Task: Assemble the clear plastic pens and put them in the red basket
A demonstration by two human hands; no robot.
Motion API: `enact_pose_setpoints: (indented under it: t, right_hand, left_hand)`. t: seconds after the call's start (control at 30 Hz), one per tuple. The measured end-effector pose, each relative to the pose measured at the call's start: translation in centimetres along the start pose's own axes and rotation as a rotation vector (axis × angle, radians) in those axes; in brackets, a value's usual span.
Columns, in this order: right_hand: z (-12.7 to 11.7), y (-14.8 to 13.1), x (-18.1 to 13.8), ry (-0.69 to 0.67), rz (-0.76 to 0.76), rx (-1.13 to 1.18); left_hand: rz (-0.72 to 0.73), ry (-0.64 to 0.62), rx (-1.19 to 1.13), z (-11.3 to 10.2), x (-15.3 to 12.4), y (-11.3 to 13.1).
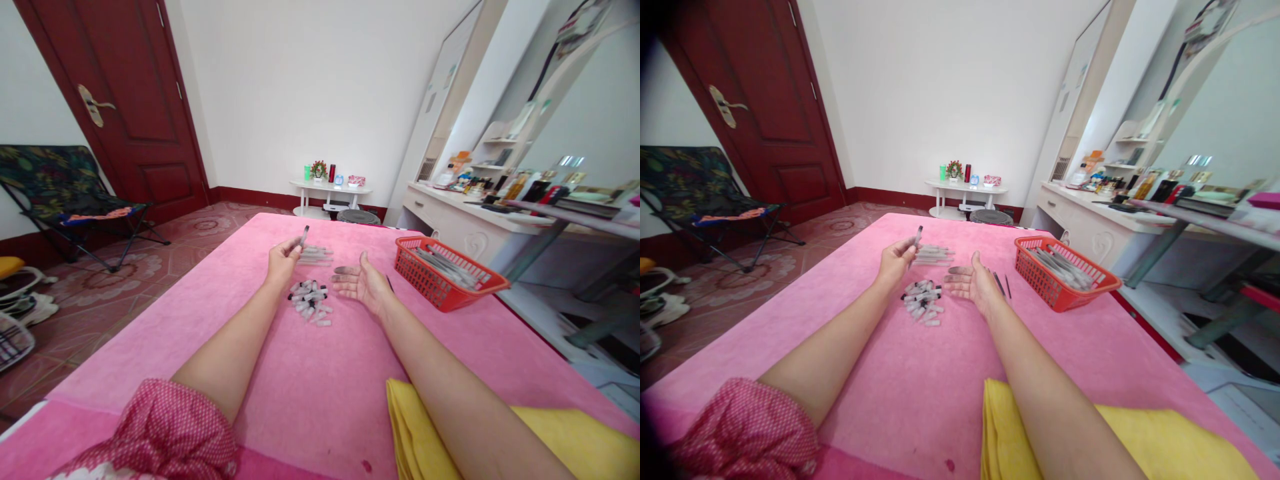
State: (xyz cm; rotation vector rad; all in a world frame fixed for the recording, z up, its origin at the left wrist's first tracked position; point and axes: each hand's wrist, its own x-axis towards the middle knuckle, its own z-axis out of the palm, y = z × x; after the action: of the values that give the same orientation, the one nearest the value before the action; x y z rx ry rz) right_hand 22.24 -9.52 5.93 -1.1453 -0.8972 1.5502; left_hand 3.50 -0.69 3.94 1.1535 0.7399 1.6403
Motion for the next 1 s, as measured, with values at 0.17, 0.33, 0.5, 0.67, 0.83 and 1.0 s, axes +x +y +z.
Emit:
enact_pose_setpoints:
  t: [0.17, 0.33, 0.5, 0.67, 0.83, 1.0]
  right_hand:
    - [0.6, 1.3, 0.4, 0.059, -0.193, -0.24]
    - [1.6, 3.1, 1.0, 0.15, -0.619, -0.956]
    - [2.8, 3.2, 0.2, 0.139, -0.68, -1.248]
    - [2.9, 2.8, -0.4, 0.138, -0.675, -1.335]
    - [2.3, 2.6, 0.4, 0.209, -0.677, -0.905]
    - [2.4, 2.0, 0.5, 0.219, -0.491, -0.3]
  left_hand:
    - [-0.197, 0.126, -0.342, -0.4, 0.2, 0.5]
    - [-0.34, 0.185, -0.561, -1.0, 0.4, 0.4]
    - [-0.38, 0.204, -0.589, -0.8, 0.3, 0.2]
    - [-0.409, 0.226, -0.594, -0.2, 0.1, 0.5]
    - [-0.411, 0.206, -0.557, -0.1, 0.0, 0.6]
    - [-0.424, 0.135, -0.49, 0.0, -0.2, 0.3]
